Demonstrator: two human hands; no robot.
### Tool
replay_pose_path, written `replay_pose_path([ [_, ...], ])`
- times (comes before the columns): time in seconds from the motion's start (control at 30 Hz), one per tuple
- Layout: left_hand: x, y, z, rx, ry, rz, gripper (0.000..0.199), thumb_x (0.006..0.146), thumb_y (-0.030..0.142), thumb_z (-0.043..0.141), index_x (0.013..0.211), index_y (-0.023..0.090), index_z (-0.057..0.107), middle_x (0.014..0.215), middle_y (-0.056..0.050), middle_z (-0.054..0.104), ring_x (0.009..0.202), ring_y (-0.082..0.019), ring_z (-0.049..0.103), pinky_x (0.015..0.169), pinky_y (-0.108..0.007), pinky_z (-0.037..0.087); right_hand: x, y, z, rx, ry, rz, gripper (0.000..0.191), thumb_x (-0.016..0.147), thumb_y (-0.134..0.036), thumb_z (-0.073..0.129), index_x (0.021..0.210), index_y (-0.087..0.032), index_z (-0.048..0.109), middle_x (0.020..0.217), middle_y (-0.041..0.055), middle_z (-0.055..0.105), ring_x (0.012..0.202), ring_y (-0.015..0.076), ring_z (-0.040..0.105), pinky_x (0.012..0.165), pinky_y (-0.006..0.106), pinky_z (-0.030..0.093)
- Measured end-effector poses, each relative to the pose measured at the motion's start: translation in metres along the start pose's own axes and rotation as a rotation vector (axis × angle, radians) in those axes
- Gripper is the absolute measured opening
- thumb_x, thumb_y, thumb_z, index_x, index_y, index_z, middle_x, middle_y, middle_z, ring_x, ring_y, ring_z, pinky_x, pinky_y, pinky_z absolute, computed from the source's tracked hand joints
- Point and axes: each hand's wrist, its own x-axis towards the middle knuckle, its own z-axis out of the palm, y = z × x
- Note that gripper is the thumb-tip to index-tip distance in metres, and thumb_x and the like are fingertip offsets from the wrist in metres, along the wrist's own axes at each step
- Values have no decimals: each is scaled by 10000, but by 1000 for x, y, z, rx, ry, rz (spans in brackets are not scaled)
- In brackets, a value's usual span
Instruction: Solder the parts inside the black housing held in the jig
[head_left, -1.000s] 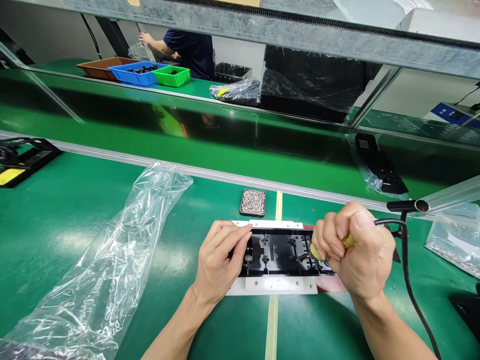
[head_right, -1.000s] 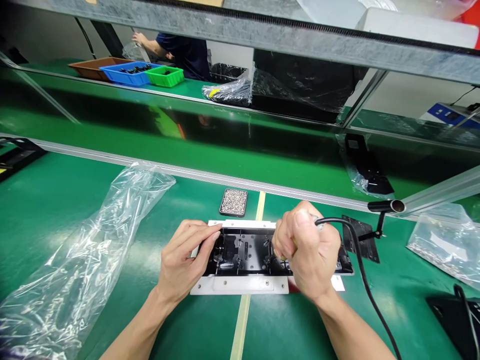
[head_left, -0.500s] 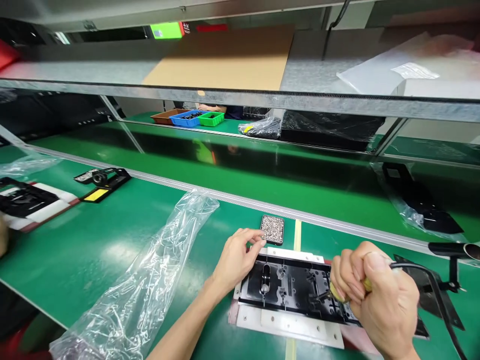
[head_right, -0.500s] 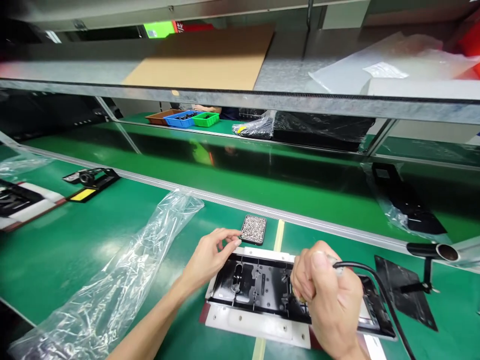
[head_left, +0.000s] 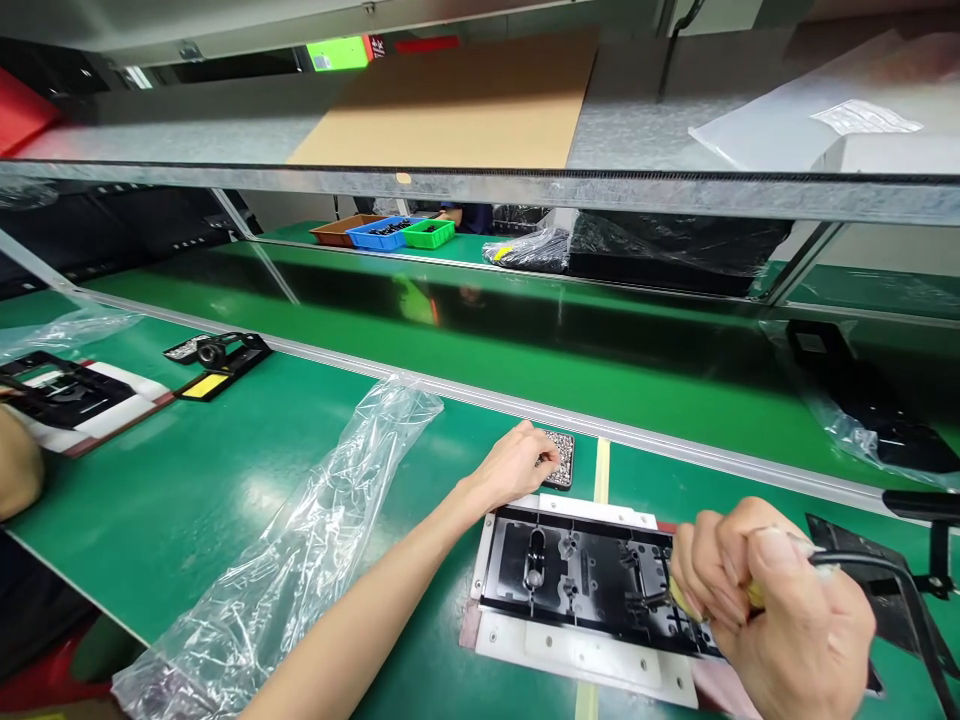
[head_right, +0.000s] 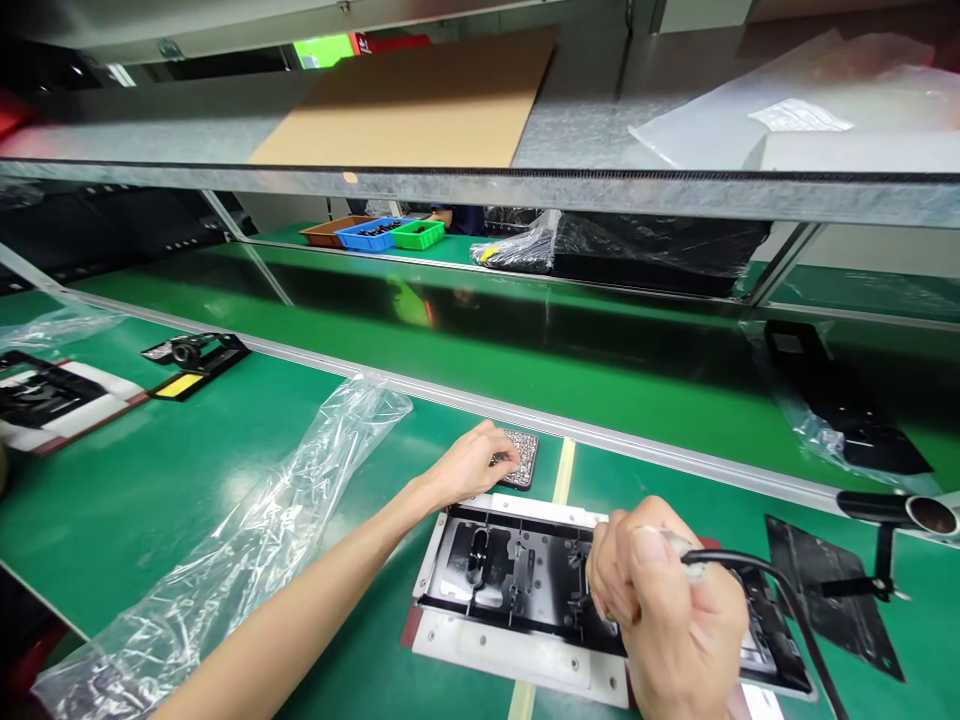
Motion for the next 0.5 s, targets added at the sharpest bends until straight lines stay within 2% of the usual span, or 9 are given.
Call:
replay_pose_path([
  [0.2,5,-3,6,75,-21,53,206,935,81,623,801,175,749,847,-59,726,878,-248,556,865,-373,483,0,3,-3,-18,-35,5,447,1069,-389,542,662,-216,472,534,-28,370,455,132,394,410,263,367],
  [0.33,6,-1,5,66,-14,71,186,908,55,646,787,174,725,870,-55,725,899,-245,562,906,-375,481,0,-1,2,-20,25,1,468,1042,-375,575,626,-210,438,510,-36,336,438,118,361,398,243,336],
  [0.5,0,13,-5,-32,37,-11,179,861,23,632,796,173,704,795,-34,696,926,-247,606,808,-331,488,4,-4,6,-7,36,22,473,1033,-384,582,621,-206,435,489,-39,340,427,112,355,402,238,349],
])
